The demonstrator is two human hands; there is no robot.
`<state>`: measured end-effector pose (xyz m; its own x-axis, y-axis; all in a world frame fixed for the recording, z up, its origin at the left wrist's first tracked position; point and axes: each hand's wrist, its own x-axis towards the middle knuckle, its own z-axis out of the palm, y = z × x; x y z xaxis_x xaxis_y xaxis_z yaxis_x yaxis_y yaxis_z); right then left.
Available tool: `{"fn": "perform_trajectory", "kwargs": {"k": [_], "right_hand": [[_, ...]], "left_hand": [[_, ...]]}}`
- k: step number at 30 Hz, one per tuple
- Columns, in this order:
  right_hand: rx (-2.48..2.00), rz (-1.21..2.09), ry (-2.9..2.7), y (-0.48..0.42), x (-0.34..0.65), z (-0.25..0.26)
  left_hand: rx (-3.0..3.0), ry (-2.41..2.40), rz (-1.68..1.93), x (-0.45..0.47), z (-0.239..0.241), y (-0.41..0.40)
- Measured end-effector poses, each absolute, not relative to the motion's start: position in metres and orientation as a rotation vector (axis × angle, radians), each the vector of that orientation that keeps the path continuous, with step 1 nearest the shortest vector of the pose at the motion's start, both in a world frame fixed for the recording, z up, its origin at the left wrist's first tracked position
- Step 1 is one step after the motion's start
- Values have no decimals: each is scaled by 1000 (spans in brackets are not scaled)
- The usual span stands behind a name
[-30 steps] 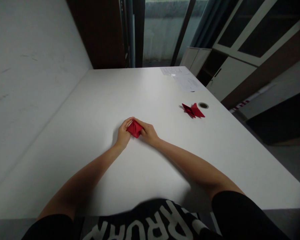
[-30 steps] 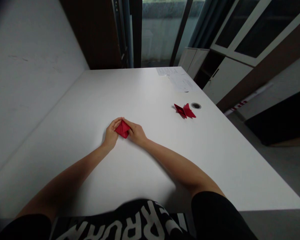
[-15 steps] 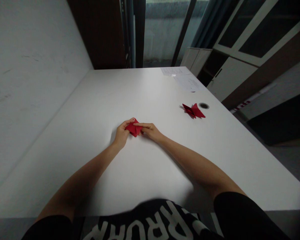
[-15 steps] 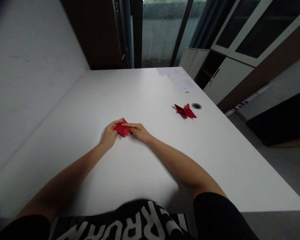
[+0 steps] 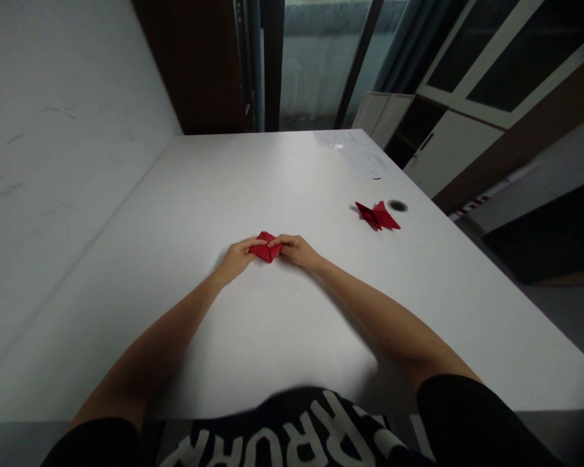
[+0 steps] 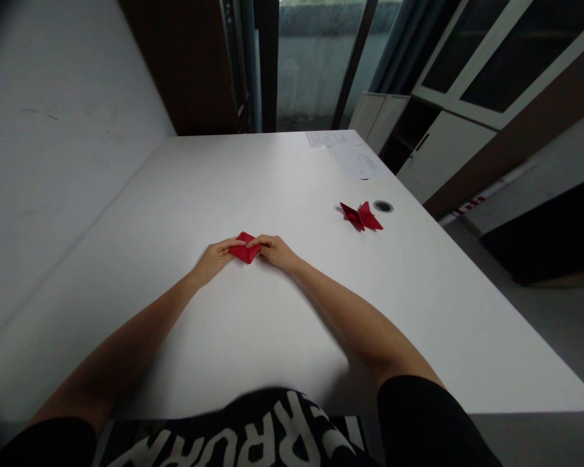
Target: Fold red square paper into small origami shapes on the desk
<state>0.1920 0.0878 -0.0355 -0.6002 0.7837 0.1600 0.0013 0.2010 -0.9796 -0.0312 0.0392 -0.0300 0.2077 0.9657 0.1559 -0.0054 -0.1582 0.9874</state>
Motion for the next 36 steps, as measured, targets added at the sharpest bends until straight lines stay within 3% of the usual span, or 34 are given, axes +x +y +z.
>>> {"fn": "perform_trajectory", "kwargs": {"k": [4,8,14,31,34,36], "right_hand": [[-653,1291,-1973,88,195,-31],[-674,1322,-1992,84,195,-23],[-809,1099,-1989,71,187,-18],[-992,769,-1987,52,173,-18],[-997,855,-2037,69,188,-17],[-883,1102,-2164,83,203,-13]], "left_hand": [[1522,1018,1069,-36,-25,40],[1477,1071,1037,-40,-17,39],[1299,1109,1262,-24,-18,32],[1281,1236,1183,-3,-20,22],[1498,1337,1015,-18,-9,24],[1638,1389,805,-32,2,24]]}}
